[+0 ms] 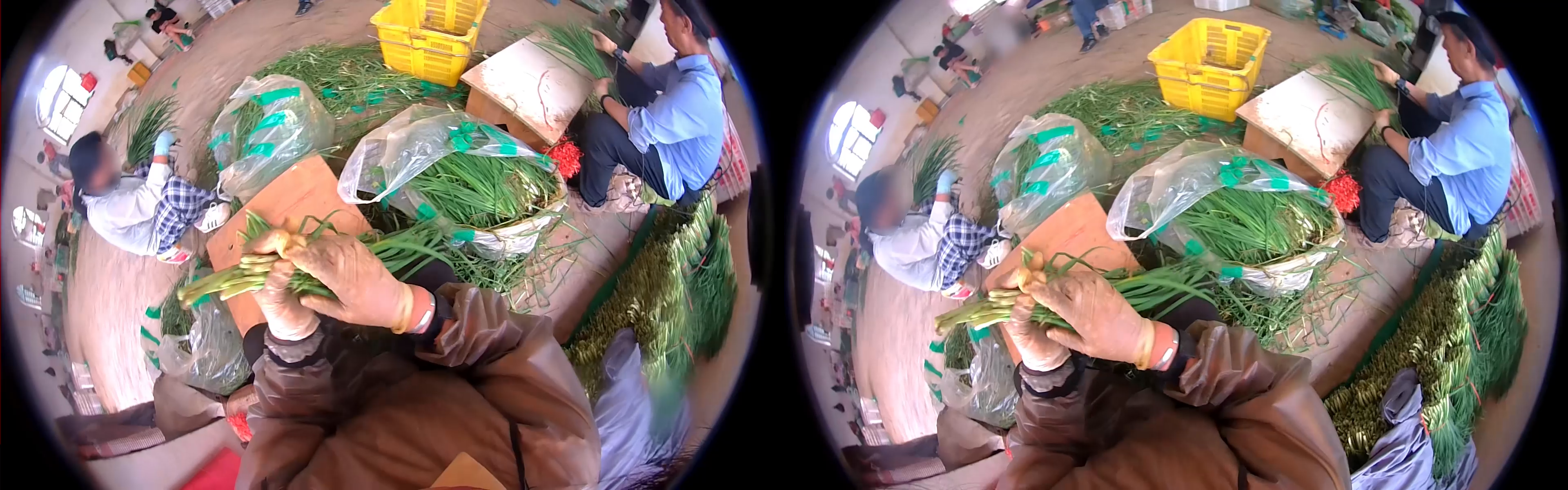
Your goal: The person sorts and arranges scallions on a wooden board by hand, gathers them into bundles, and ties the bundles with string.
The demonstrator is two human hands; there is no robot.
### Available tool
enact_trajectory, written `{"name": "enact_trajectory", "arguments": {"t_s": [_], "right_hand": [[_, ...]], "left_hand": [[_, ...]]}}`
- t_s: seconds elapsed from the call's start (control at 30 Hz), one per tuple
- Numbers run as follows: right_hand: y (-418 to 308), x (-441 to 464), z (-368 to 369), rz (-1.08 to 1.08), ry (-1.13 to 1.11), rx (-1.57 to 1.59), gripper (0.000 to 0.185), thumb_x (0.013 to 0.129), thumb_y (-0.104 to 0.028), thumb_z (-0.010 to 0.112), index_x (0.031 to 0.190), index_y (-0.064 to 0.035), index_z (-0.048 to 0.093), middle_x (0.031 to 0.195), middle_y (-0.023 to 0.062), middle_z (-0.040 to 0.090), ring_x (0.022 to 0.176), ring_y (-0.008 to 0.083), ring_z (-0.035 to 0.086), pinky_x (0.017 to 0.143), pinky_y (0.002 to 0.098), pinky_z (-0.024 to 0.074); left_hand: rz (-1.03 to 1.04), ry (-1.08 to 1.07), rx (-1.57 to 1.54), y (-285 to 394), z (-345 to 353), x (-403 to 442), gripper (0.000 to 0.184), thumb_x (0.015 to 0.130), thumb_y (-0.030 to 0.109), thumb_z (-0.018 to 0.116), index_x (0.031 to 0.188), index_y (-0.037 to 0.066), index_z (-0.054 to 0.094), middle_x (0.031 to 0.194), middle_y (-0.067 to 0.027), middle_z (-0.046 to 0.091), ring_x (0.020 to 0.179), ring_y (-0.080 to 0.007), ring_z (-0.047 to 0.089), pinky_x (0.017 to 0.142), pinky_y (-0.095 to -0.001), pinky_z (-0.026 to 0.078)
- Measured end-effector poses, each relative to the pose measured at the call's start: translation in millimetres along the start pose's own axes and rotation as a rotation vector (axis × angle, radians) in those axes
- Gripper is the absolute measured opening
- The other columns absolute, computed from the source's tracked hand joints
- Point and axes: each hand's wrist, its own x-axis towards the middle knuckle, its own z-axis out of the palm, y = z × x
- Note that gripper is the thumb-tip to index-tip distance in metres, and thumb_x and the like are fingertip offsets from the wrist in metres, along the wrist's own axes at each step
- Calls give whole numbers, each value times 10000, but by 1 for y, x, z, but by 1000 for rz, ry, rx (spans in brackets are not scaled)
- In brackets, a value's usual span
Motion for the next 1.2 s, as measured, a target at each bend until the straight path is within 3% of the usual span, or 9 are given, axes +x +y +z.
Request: {"name": "enact_trajectory", "arguments": {"t_s": [0.13, 0.33, 0.43, 0.6, 0.73, 0.9, 1.0, 1.07, 1.2], "right_hand": [[-3, -7, -50, -45, -82, 31, 602, 747, -160, 724, 1302, -60, 512, 1247, 113, 601, 993, 312, 609, 853, 403, 493], [50, -89, -109, 898, 150, 301, 280, 898, -28, 618, 1176, -39, 652, 1070, 54, 677, 886, 100, 613, 820, 231, 479], [43, -110, -102, 954, 103, 429, 285, 913, -24, 586, 1194, -30, 639, 1021, 47, 673, 830, 85, 614, 793, 205, 481], [11, -98, -46, 747, -254, 394, 315, 913, -53, 605, 1227, -55, 623, 970, 49, 653, 907, 108, 619, 830, 241, 488], [-21, -75, 3, 607, -377, 704, 456, 903, -93, 638, 1341, -57, 516, 1168, 92, 606, 1008, 159, 617, 918, 292, 476], [-53, -92, 63, 387, -621, 685, 961, 793, -265, 771, 1512, -34, 178, 1540, 192, 256, 1423, 300, 260, 1149, 353, 238], [-52, -122, 84, 596, -845, 584, 906, 798, -213, 769, 1485, -3, 218, 1424, 180, 439, 1292, 270, 455, 1077, 349, 351], [-39, -127, 83, 648, -732, 564, 917, 795, -256, 752, 1488, -12, 204, 1344, 223, 491, 1223, 323, 509, 1021, 363, 402], [-16, -93, 62, 788, -643, 332, 882, 805, -260, 701, 1484, -7, 197, 1253, 279, 538, 1133, 399, 567, 932, 388, 471]], "left_hand": [[134, -134, -296, 35, -46, -3, 195, 860, 132, 691, 989, 63, 562, 712, -12, 523, 732, -178, 551, 981, -440, 443], [104, -262, -792, 96, -116, -40, 148, 889, 108, 625, 912, 131, 481, 686, 48, 500, 635, -88, 493, 762, -302, 415], [117, -320, -814, 105, -124, -57, 140, 903, 128, 612, 934, 129, 476, 700, 48, 523, 641, -81, 520, 759, -301, 422], [96, -168, -767, 115, -114, -78, 161, 891, 131, 616, 945, 126, 465, 704, 55, 470, 634, -82, 477, 780, -316, 427], [10, 164, -553, 110, -116, -89, 188, 858, 152, 633, 1012, 86, 548, 736, 39, 460, 700, -112, 487, 853, -349, 454], [-121, 431, -430, 61, -135, -88, 256, 886, 253, 656, 1054, 72, 590, 799, 0, 567, 778, -146, 588, 931, -380, 474], [-336, 383, -602, 34, -111, -93, 449, 887, 408, 654, 1194, 92, 566, 1070, -84, 640, 1012, -216, 627, 1015, -407, 446], [-425, 355, -499, 18, -95, -108, 591, 895, 450, 626, 1336, 82, 489, 1293, -135, 566, 1197, -256, 547, 1054, -400, 414], [-534, 78, -240, -32, -87, -99, 576, 929, 309, 601, 1374, -17, 437, 1343, -155, 535, 1250, -249, 501, 1076, -383, 379]]}}
